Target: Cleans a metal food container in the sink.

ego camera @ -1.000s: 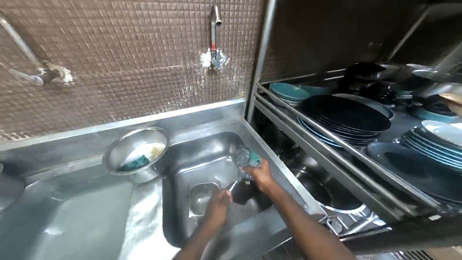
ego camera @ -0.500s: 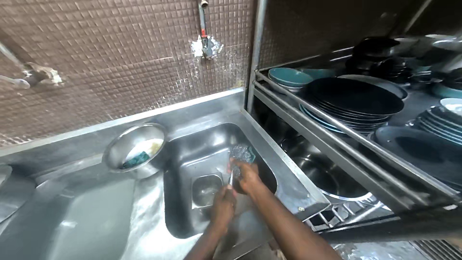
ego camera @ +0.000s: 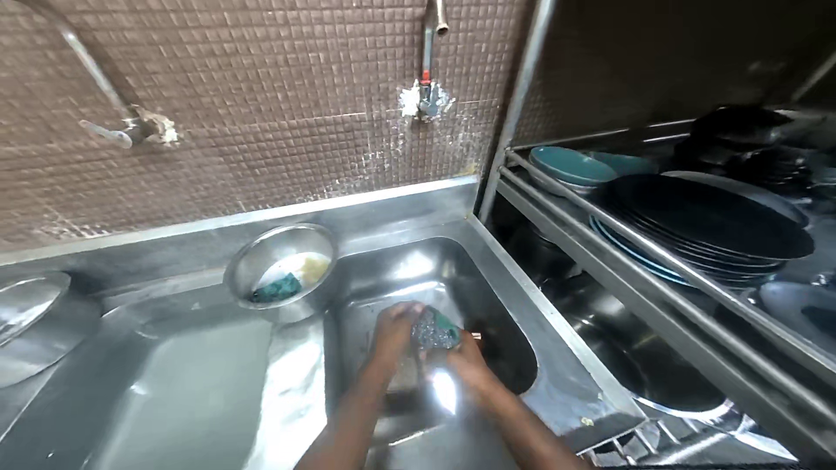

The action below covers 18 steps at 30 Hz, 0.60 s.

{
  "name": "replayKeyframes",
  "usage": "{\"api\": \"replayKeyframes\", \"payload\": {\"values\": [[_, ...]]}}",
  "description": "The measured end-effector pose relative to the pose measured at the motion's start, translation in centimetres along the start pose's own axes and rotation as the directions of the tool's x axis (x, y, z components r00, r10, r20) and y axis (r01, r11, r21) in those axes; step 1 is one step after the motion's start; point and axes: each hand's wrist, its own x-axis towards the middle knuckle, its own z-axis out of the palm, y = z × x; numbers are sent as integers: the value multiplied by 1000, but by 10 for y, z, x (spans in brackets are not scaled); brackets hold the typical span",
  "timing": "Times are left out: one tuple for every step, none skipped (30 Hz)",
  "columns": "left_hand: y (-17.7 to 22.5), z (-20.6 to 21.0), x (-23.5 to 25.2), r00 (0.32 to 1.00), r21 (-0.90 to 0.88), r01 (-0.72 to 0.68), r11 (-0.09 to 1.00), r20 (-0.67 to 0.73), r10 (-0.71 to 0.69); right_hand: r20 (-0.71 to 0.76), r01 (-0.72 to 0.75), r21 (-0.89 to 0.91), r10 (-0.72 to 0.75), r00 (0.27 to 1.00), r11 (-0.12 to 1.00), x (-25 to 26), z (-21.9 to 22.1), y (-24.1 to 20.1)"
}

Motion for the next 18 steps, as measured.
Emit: {"api": "replayKeyframes", "payload": {"values": [[2,-3,6,999,86,-32,996,-2,32,5,-3,7,3,1000,1000,-2,4,0],[4,-6,9,998,161,-60,985,9,59,-1,-8,9,8,1000,1000,-2,8,-1],[3,-8,10,996,216,-86,973,23,82,-10,-18,9,18,1000,1000,-4,9,0],[1,-10,11,995,234,-103,967,30,99,-14,-39,13,40,999,999,-7,10,1],[-1,-12,13,994,220,-106,970,16,105,-13,-63,18,63,998,998,-10,11,2],[-1,-15,15,996,184,-90,979,-11,93,-6,-92,26,92,996,995,-14,11,4],[-1,-17,18,997,123,-66,990,-40,72,-1,-127,31,128,992,991,-20,11,6],[0,-19,21,996,44,-54,998,-68,57,-2,-172,30,172,985,985,-27,11,7],[1,-21,25,994,-43,-50,998,-94,46,-8,-217,19,217,976,976,-34,11,8],[2,-24,30,992,-120,-47,992,-119,32,-17,-251,0,250,968,968,-41,10,9],[4,-27,36,990,-183,-44,982,-141,18,-32,-254,-22,254,967,967,-46,8,14],[5,-31,41,989,-240,-42,970,-146,7,-56,-237,-40,235,970,971,-49,4,19],[5,-35,45,990,-291,-21,956,-138,-20,-94,-218,-48,213,973,975,-51,0,23],[6,-38,48,989,-339,16,941,-133,-65,-142,-206,-39,198,970,978,-50,-6,24],[6,-39,50,983,-385,64,921,-133,-124,-189,-202,-8,197,962,979,-44,-13,21],[4,-39,52,974,-424,115,898,-129,-186,-218,-207,37,210,953,978,-36,-21,16],[-2,-38,55,960,-446,171,878,-124,-250,-214,-231,85,244,946,969,-24,-30,11],[-13,-37,57,944,-443,227,867,-119,-307,-185,-264,124,284,941,956,-12,-41,6]]}}
